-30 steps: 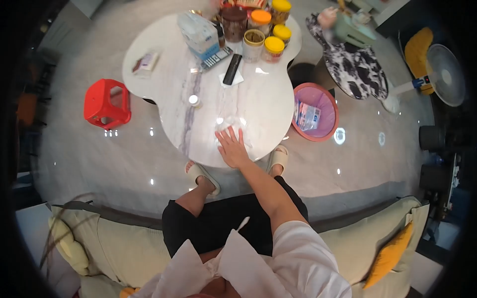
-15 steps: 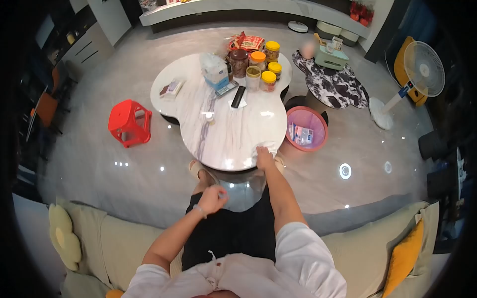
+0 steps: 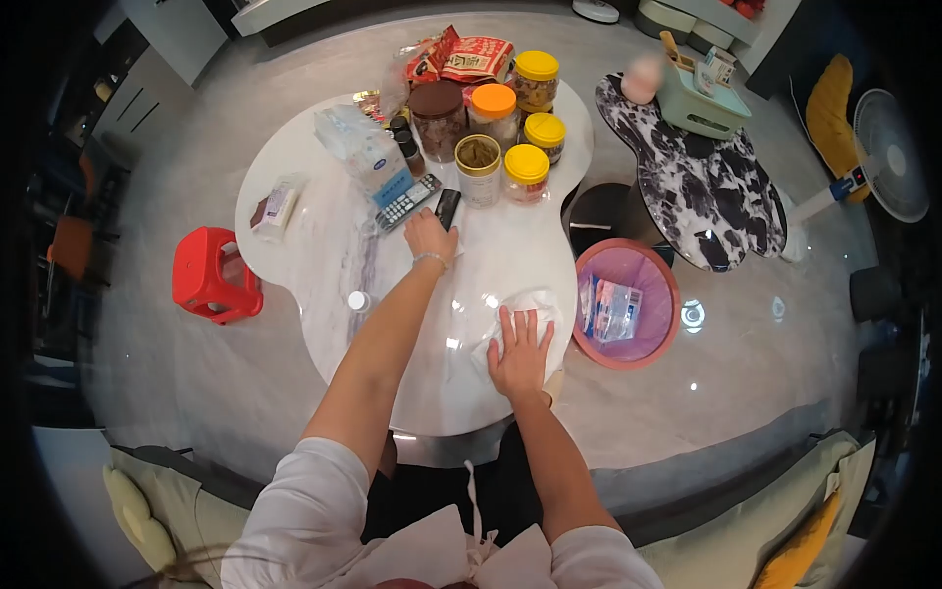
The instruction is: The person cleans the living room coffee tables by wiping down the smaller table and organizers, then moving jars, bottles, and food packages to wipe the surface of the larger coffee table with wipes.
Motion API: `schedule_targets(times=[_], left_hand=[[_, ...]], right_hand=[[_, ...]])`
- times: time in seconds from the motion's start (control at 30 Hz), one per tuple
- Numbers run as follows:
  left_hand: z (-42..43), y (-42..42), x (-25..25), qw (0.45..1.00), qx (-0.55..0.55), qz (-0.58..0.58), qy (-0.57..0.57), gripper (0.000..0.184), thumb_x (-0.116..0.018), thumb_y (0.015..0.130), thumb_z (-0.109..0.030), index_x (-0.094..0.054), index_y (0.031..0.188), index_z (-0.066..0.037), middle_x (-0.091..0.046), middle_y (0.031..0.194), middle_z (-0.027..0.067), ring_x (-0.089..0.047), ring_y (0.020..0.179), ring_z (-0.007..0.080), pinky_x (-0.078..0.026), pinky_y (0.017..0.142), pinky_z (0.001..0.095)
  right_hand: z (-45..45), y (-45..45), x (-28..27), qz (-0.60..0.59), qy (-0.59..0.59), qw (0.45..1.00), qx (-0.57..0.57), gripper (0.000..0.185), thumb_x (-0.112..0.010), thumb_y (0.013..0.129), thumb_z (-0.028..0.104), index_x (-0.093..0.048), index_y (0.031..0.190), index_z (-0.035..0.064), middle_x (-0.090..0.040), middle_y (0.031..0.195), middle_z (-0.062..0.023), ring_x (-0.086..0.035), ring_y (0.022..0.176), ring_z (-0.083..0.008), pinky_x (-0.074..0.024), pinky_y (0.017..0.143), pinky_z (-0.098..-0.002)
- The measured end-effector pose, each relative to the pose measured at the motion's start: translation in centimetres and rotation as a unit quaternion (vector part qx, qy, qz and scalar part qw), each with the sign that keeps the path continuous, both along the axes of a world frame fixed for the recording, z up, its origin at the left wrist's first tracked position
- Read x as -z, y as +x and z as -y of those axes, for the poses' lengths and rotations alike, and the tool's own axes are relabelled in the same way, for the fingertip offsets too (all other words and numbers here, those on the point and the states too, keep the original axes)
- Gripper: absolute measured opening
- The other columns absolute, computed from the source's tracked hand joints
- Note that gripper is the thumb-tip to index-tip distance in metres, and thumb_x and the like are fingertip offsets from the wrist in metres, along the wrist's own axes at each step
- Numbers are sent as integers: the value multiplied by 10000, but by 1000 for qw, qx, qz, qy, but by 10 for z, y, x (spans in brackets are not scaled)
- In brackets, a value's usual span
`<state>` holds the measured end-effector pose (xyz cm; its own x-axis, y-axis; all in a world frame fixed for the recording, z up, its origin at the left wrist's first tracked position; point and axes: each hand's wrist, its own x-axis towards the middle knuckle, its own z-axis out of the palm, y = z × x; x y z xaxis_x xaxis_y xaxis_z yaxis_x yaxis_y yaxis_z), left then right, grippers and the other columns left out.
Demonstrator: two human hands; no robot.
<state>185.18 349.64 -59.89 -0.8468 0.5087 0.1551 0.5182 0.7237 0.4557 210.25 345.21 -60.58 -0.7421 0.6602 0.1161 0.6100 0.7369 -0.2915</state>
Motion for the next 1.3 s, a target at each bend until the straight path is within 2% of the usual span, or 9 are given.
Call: schedule_targets(times=[0.07, 0.4, 0.6, 0.8, 0.87, 0.93, 1.07, 1.2, 1.3], left_hand=[[-8, -9, 0, 994, -18, 56, -89, 466, -727, 676, -250, -568, 1008, 36, -533, 1080, 212, -535, 988, 361, -455, 879, 432], [18, -68, -21, 992, 79, 23, -94, 611, -711, 682, -229, -384, 1134, 21, -410, 1194, 253, -565, 972, 416, -494, 822, 441], [21, -89, -15, 990, -1, -40, -139, 546, -717, 706, -328, -499, 1059, 27, -492, 1180, 221, -611, 928, 361, -506, 811, 416], [19, -64, -45, 969, 14, 69, -237, 624, -788, 602, -414, -602, 1022, 8, -611, 1083, 207, -608, 987, 322, -496, 858, 386], [25, -74, -22, 978, -14, 56, -202, 661, -822, 525, -411, -632, 980, 29, -643, 1029, 204, -627, 952, 305, -514, 821, 372], [32, -81, -23, 972, 24, 202, -117, 655, -834, 497, -395, -644, 935, 53, -673, 937, 169, -657, 848, 264, -530, 740, 340], [50, -114, 13, 921, 21, 388, 35, 477, -811, 589, -328, -657, 884, 14, -672, 809, 90, -644, 686, 196, -516, 614, 316], [72, -85, -53, 722, -39, 660, 205, 238, -691, 798, -224, -623, 948, -52, -647, 783, 61, -633, 694, 191, -542, 606, 323], [94, -79, -55, 669, 9, 686, 286, 205, -638, 846, -125, -608, 988, 19, -649, 932, 104, -639, 827, 215, -543, 772, 353]], right_hand=[[-2, 1, 2, 8, -1, 1000, 1, 580, -454, 874, 314, -334, 1402, 105, -407, 1357, -131, -256, 1333, -338, -70, 1095, -566], [-1, 5, -1, 56, -11, 998, 20, 603, -388, 908, 380, -263, 1438, 121, -371, 1406, -116, -205, 1368, -305, -58, 1103, -565], [-1, 7, -3, 43, -21, 999, 5, 585, -389, 911, 368, -286, 1426, 112, -385, 1385, -110, -230, 1352, -308, -67, 1100, -561], [-1, 8, -6, 23, -20, 999, 8, 563, -389, 910, 363, -324, 1406, 104, -400, 1362, -107, -228, 1350, -299, -81, 1098, -555], [-1, 9, -4, 16, -23, 1000, 12, 562, -391, 909, 367, -331, 1402, 104, -400, 1361, -106, -224, 1352, -298, -81, 1098, -555], [0, 10, -2, 11, -29, 999, 9, 561, -393, 907, 370, -338, 1398, 103, -401, 1360, -106, -219, 1354, -296, -80, 1098, -555], [-2, 10, -2, 28, -33, 999, -4, 582, -396, 900, 392, -332, 1404, 110, -389, 1382, -93, -207, 1363, -291, -68, 1104, -556], [-2, 7, 5, 39, -32, 999, 12, 597, -415, 882, 397, -341, 1403, 115, -376, 1408, -90, -195, 1374, -286, -41, 1107, -568], [-1, 4, 3, 2, -26, 1000, 11, 588, -449, 871, 367, -359, 1385, 98, -365, 1403, -115, -206, 1367, -293, -49, 1110, -559]])
